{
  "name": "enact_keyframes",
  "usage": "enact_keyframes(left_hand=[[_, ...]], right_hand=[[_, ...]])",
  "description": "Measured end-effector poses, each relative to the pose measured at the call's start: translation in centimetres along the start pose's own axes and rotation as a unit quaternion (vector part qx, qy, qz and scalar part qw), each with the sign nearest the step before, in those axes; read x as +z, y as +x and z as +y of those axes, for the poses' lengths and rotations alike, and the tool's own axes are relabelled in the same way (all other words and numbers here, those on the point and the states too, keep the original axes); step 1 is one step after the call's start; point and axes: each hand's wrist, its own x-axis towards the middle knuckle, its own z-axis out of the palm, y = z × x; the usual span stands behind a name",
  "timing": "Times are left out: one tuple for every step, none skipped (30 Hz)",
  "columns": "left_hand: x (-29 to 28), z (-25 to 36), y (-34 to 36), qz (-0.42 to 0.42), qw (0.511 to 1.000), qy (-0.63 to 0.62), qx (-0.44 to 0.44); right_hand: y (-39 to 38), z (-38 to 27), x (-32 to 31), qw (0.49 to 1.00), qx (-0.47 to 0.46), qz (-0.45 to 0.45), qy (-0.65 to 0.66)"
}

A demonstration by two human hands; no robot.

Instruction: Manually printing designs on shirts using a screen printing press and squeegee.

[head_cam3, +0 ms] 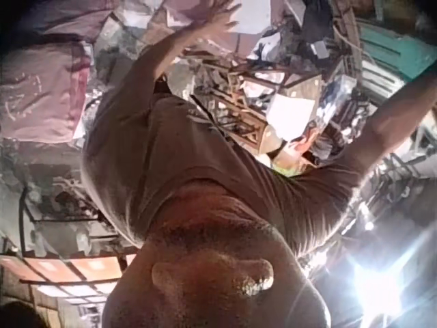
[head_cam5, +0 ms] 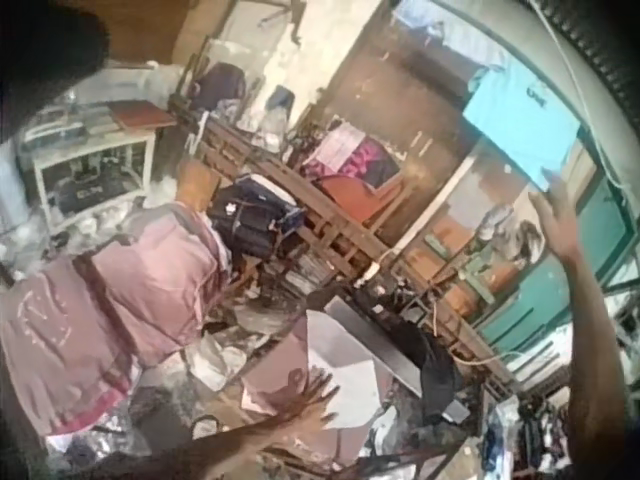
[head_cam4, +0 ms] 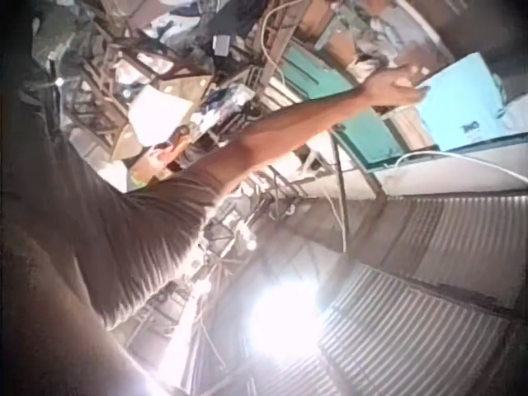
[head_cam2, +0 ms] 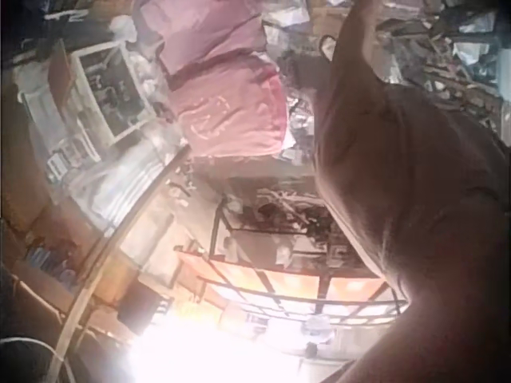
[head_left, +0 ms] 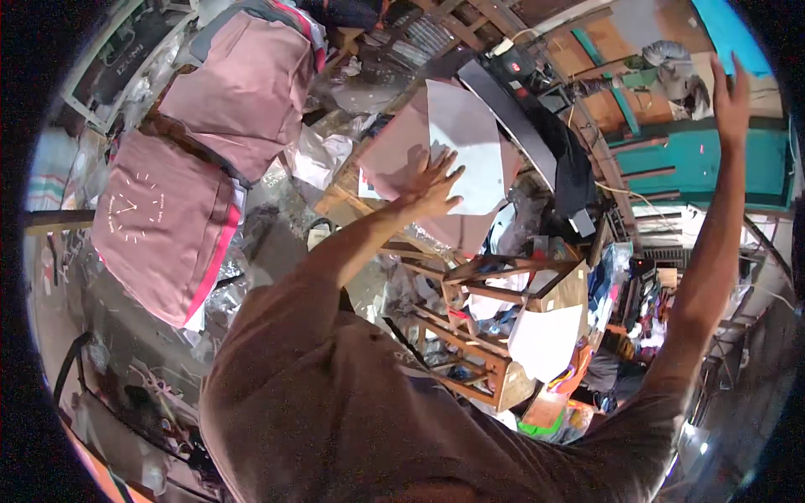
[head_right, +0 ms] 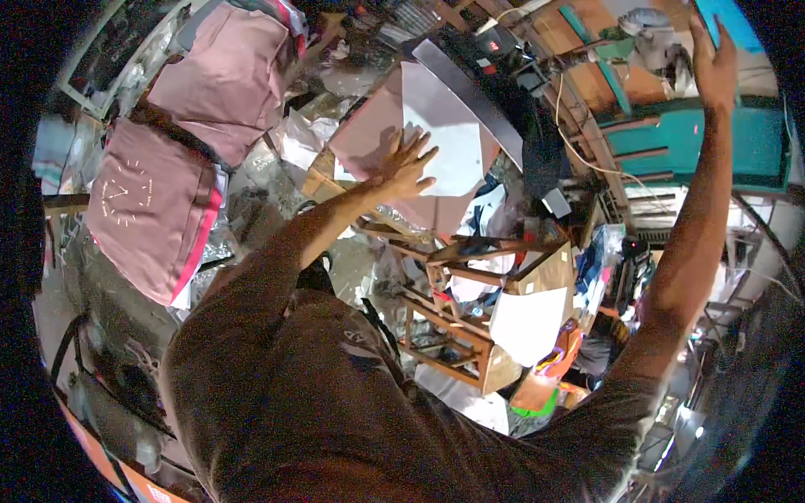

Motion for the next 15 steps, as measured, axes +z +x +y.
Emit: enact_keyframes(left_hand=[[0.1, 0.8, 0.2, 0.036, 0.997, -0.061, 0.036], [-0.3, 1.1, -0.3, 0.146, 0.985, -0.073, 0.058], [-1.4, 0.7, -2.1, 0.141, 0.986, -0.070, 0.047], [-3.3, 0.3, -4.0, 0.182, 0.973, -0.140, 0.022], [-4.7, -0.1, -6.1, 0.221, 0.952, -0.210, 0.004], [-5.4, -0.2, -8.3, 0.265, 0.941, -0.210, -0.030], [-5.9, -0.7, -11.4, 0.313, 0.925, -0.204, -0.077], [-6.2, -1.5, -14.8, 0.290, 0.930, -0.184, -0.128], [-6.5, -1.9, -17.1, 0.266, 0.935, -0.174, -0.156], [-5.2, -2.0, -19.8, 0.264, 0.913, -0.196, -0.242], [-3.2, -2.4, -21.3, 0.259, 0.887, -0.225, -0.309], [-1.5, -2.8, -22.7, 0.255, 0.890, -0.227, -0.301], [0.0, -3.2, -23.8, 0.223, 0.892, -0.199, -0.338], [0.2, -3.9, -23.6, 0.193, 0.898, -0.179, -0.352], [-0.3, -4.5, -24.3, 0.147, 0.883, -0.226, -0.383]], right_hand=[[0.9, 6.2, 1.3, 0.996, 0.036, -0.079, 0.033], [0.8, 9.9, 2.8, 0.982, 0.071, -0.160, 0.073], [0.2, 9.2, 5.2, 0.980, 0.070, -0.165, 0.085], [-0.5, 7.4, 7.1, 0.971, 0.009, -0.187, -0.148], [-1.2, 5.1, 7.9, 0.903, -0.050, -0.198, -0.378], [-2.1, 2.9, 6.6, 0.947, -0.026, -0.216, -0.235], [-3.0, -1.2, 5.6, 0.970, -0.014, -0.230, -0.076], [-4.8, -11.0, 4.9, 0.940, 0.210, -0.264, 0.052], [-6.6, -16.0, 2.6, 0.870, 0.323, -0.364, 0.078], [-11.5, -17.0, 4.1, 0.868, 0.225, -0.308, 0.319], [-14.8, -17.6, 4.8, 0.842, 0.246, -0.443, 0.183], [-17.1, -21.3, 5.0, 0.694, 0.264, -0.485, 0.462], [-16.7, -25.6, 7.3, 0.780, 0.100, -0.613, 0.075], [-27.4, -22.2, 13.1, 0.766, 0.179, -0.445, 0.428], [-24.8, -28.2, 14.4, 0.767, 0.062, -0.625, 0.127]])
